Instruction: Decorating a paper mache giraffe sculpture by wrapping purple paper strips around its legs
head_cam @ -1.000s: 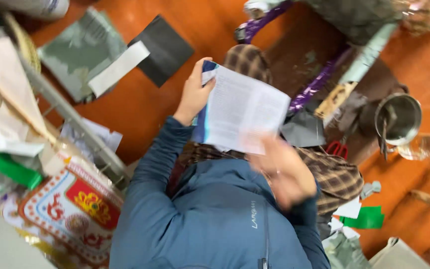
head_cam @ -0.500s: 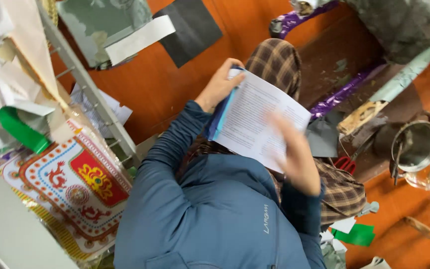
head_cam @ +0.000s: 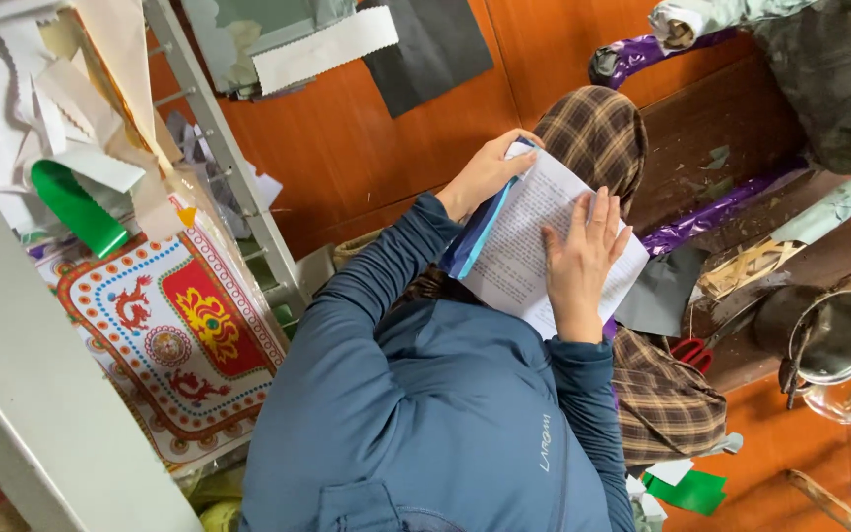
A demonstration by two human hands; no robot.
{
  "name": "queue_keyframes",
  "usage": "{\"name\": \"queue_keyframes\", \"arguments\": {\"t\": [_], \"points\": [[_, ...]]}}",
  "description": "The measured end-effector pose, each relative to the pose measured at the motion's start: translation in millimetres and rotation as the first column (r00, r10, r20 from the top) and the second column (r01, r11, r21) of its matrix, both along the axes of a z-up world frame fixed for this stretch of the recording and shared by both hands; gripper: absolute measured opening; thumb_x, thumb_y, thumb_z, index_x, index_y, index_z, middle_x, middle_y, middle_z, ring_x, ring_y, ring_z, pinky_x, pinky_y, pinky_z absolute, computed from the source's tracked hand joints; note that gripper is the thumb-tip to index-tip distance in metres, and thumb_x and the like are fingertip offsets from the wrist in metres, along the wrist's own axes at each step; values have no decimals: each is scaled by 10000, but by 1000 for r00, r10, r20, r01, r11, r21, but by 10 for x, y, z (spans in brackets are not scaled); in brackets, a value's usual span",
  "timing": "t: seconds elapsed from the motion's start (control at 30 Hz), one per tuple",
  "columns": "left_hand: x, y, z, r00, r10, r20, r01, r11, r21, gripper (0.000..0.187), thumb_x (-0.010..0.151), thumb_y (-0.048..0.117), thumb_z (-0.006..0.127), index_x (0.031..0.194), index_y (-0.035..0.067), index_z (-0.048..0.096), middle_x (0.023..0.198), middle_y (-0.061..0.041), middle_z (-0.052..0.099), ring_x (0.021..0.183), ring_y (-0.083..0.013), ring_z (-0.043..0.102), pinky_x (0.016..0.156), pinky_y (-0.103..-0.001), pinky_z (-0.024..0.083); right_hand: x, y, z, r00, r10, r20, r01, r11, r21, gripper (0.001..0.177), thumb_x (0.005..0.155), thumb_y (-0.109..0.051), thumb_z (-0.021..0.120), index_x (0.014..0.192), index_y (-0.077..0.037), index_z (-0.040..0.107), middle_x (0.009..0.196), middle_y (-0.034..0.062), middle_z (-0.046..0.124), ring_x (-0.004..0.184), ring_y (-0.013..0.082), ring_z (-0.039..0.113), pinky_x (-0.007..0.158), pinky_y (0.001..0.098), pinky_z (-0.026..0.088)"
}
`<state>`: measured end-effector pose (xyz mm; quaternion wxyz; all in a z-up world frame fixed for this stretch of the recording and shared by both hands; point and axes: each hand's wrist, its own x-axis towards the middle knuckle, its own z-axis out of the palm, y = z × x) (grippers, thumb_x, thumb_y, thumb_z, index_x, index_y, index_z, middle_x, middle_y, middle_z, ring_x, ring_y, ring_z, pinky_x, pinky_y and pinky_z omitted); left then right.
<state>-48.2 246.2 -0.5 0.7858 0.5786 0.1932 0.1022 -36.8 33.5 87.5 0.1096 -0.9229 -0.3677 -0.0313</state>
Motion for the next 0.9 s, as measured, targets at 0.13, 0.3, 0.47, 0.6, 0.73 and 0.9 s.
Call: {"name": "queue_keyframes", "arguments": {"t": [0.13,0.3,0.47,0.6,0.73,0.9], "points": [[32,-33,-59,1000,23,-10,-23,1000,-16,253,1032,379,770,1245,243,777,1107,-53,808,1082,-189,736,995,-409,584,36,-12,-79,998,18,-59,-11,994,110,733,1141,-545,594,1606,21,563,1758,193,418,1637,366,348,1322,580,56],[93,-49,-183,998,27,-64,-26,1000,6,306,1025,470,768,1225,240,780,1119,-92,807,1120,-258,749,1012,-441,581,20,9,-136,997,75,-5,-71,965,251,445,1105,-296,780,1434,-2,723,1589,142,641,1548,321,519,1354,523,95],[163,-119,-243,993,55,-107,-49,997,57,341,998,520,762,1198,246,795,1101,-111,819,1110,-309,777,998,-465,599,-89,91,-15,993,114,14,-110,914,391,163,1036,-37,854,1198,-50,856,1278,74,821,1361,281,717,1378,486,175],[282,-185,-372,980,87,-177,-87,996,11,377,933,514,776,1104,180,818,1085,-164,816,1127,-348,759,1007,-478,581,-133,163,114,983,175,55,-183,917,354,52,1011,-24,810,1048,-49,782,1001,82,707,1019,322,726,1042,480,501],[465,-288,-577,930,123,-347,-125,992,17,362,828,528,811,1004,213,836,1002,-82,836,1061,-280,789,960,-408,596,-166,192,134,997,-13,-82,10,999,-35,181,1210,-296,529,1262,-138,599,908,155,696,860,430,772,760,551,589],[622,-299,-1039,910,202,-362,-169,978,120,327,832,412,806,978,123,850,956,-141,836,1021,-326,802,919,-435,613,-193,-144,-740,944,-76,-320,-30,949,-314,240,1145,-377,521,1129,-155,612,772,256,734,848,561,772,776,657,581]]}}
